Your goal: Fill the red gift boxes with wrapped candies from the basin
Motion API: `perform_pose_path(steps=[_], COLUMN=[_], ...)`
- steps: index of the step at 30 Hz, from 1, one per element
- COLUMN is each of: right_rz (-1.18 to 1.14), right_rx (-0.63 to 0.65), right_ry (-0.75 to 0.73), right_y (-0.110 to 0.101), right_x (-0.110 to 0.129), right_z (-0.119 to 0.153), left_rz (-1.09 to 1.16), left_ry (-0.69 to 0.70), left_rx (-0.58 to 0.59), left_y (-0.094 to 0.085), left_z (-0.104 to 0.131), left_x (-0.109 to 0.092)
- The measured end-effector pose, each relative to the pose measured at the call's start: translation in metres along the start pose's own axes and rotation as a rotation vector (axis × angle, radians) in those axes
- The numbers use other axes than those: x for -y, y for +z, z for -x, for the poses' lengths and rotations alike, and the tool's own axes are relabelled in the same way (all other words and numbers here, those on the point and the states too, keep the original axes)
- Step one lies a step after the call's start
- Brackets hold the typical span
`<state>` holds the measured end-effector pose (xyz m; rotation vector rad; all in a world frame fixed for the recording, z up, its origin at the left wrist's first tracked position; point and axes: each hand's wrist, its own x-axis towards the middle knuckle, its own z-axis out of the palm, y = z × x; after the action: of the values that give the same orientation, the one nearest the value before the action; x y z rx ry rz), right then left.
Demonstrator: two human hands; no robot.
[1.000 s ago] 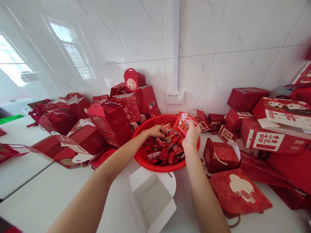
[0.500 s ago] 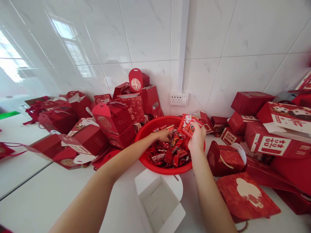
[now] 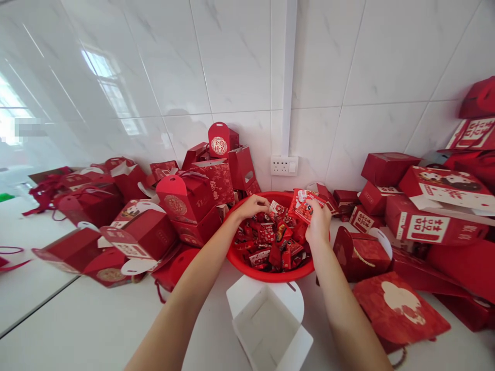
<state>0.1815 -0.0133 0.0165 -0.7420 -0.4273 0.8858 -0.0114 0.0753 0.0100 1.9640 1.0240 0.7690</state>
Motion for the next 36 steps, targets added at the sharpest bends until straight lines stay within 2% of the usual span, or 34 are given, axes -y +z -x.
perform_pose_path(steps=[8, 19, 23, 26, 29, 32, 36], right_rz=[0.013, 0.013, 0.012, 0.001, -0.015, -0.023, -0.008], right_rx=[0.016, 0.061, 0.16, 0.281, 0.34, 0.354, 0.411], right_ry=[-0.013, 0.054, 0.128, 0.19, 0.21, 0.202, 0.182], right_y=[0.001, 0.001, 0.002, 0.003, 0.003, 0.002, 0.004], right_x=[0.0, 0.001, 0.003, 0.006, 0.006, 0.006, 0.009], right_z=[0.001, 0.002, 0.004, 0.008, 0.008, 0.007, 0.012], left_rz=[0.07, 0.181, 0.316, 0.441, 0.556, 0.655, 0.751], left_ry=[-0.002, -0.108, -0.155, -0.194, -0.178, -0.104, 0.035], left_rx=[-0.007, -0.201, -0.229, -0.198, -0.194, -0.238, -0.292], left_y=[0.002, 0.003, 0.004, 0.004, 0.004, 0.008, 0.023], left_z=[0.003, -0.001, -0.002, -0.001, 0.002, 0.009, 0.028], left_x=[-0.008, -0.005, -0.007, -0.014, -0.027, -0.043, -0.066])
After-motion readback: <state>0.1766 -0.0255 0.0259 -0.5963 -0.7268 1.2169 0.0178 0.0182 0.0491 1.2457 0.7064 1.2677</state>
